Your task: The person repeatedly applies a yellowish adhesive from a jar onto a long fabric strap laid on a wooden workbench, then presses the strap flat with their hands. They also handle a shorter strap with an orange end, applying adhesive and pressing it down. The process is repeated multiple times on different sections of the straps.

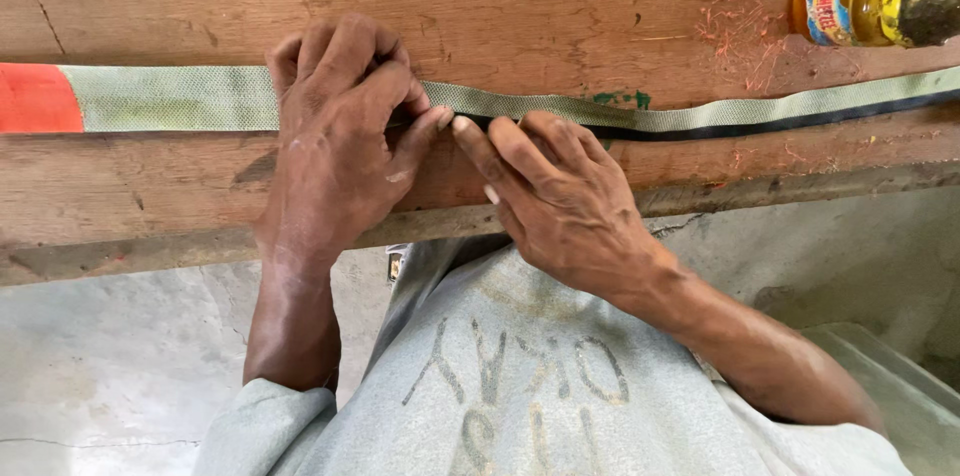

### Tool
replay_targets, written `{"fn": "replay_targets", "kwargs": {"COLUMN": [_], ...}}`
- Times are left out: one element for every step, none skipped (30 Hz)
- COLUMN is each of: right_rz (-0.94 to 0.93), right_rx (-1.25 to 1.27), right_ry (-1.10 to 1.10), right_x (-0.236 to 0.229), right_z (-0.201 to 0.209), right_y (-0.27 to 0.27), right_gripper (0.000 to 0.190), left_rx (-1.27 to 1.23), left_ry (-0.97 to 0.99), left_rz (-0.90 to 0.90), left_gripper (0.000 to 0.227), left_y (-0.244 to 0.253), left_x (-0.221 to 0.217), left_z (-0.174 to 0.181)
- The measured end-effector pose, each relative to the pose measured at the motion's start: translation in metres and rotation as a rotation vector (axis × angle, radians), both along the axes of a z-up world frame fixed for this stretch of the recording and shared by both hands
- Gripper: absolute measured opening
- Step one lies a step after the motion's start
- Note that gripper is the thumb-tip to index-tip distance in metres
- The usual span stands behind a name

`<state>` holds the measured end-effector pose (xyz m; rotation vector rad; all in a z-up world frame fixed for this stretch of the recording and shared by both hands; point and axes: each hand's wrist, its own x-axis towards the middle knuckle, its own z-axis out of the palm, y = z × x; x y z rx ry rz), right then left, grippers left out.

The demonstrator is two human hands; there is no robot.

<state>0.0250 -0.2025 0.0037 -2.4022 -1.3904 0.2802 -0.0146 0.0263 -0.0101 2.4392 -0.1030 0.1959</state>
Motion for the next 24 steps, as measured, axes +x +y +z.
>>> {"fn": "replay_targets", "kwargs": {"right_rz": [0.002,-0.001,-0.004,-0.005,-0.006,-0.008,-0.038,-0.066,-0.094,-0.11,-0.126,-0.143,-0.184,-0.225,-0.281,-0.337,-0.414,-0.492,-0.569,-0.576,-0.581,-0.582,-0.606,-0.639], "right_rx": [-0.023,-0.045,-0.067,-0.072,-0.076,-0.08,-0.072,-0.063,-0.054,-0.062,-0.07,-0.079,-0.127,-0.174,-0.186,-0.198,-0.162,-0.125,-0.085,-0.089,-0.093,-0.095,-0.068,-0.042], "right_ry": [-0.016,-0.037,-0.058,-0.066,-0.074,-0.082,-0.088,-0.093,-0.099,-0.121,-0.143,-0.159,-0.158,-0.161,-0.143,-0.121,-0.118,-0.122,-0.125,-0.196,-0.267,-0.331,-0.296,-0.272], "right_x": [-0.002,-0.003,-0.003,-0.005,-0.006,-0.007,-0.008,-0.008,-0.007,-0.006,-0.005,-0.005,-0.004,-0.001,0.001,0.002,0.004,0.007,0.009,0.012,0.016,0.019,0.025,0.035], "right_z": [-0.001,-0.003,-0.004,-0.005,-0.006,-0.008,-0.012,-0.017,-0.02,-0.021,-0.02,-0.019,-0.018,-0.018,-0.015,-0.012,-0.012,-0.014,-0.017,-0.018,-0.019,-0.024,-0.03,-0.035], "right_y": [0.003,0.005,0.005,0.002,-0.003,-0.009,-0.016,-0.024,-0.036,-0.05,-0.066,-0.083,-0.1,-0.115,-0.133,-0.15,-0.164,-0.176,-0.186,-0.198,-0.212,-0.225,-0.24,-0.258], "right_gripper": [0.061,0.061,0.061,0.062,0.063,0.064,0.061,0.058,0.056,0.056,0.056,0.057,0.059,0.061,0.061,0.061,0.052,0.044,0.036,0.036,0.036,0.036,0.031,0.026], "left_rx": [0.005,0.012,0.018,0.01,0.002,-0.005,-0.007,-0.009,-0.011,-0.019,-0.027,-0.035,-0.02,-0.004,0.011,0.019,0.026,0.03,0.034,0.035,0.035,0.007,-0.021,-0.052], "left_ry": [0.01,0.015,0.02,0.02,0.021,0.022,0.033,0.046,0.059,0.061,0.062,0.07,0.067,0.061,0.055,0.07,0.084,0.078,0.071,0.054,0.037,0.03,0.022,0.004], "left_rz": [0.008,0.012,0.015,0.014,0.012,0.01,0.012,0.017,0.021,0.019,0.018,0.015,0.015,0.015,0.015,0.017,0.02,0.009,-0.001,-0.018,-0.035,-0.058,-0.081,-0.113], "left_gripper": [0.027,0.027,0.027,0.026,0.026,0.025,0.025,0.025,0.025,0.025,0.025,0.024,0.024,0.025,0.025,0.025,0.025,0.025,0.025,0.025,0.025,0.025,0.025,0.026], "left_y": [-0.001,-0.002,-0.004,-0.004,-0.003,-0.003,-0.003,-0.003,-0.003,-0.003,-0.003,-0.003,-0.003,-0.004,-0.004,-0.004,-0.003,-0.006,-0.009,-0.016,-0.023,-0.035,-0.055,-0.075], "left_x": [-0.001,0.0,0.0,0.001,0.001,0.002,0.002,0.002,0.002,0.002,0.003,0.002,0.001,0.0,-0.001,-0.002,-0.004,-0.003,0.0,0.002,0.004,0.005,0.008,0.015], "left_z": [0.001,0.002,0.002,0.003,0.004,0.004,0.005,0.006,0.006,0.006,0.005,0.004,0.003,0.002,0.001,0.002,0.003,0.002,0.001,-0.003,-0.005,-0.009,-0.014,-0.019]}}
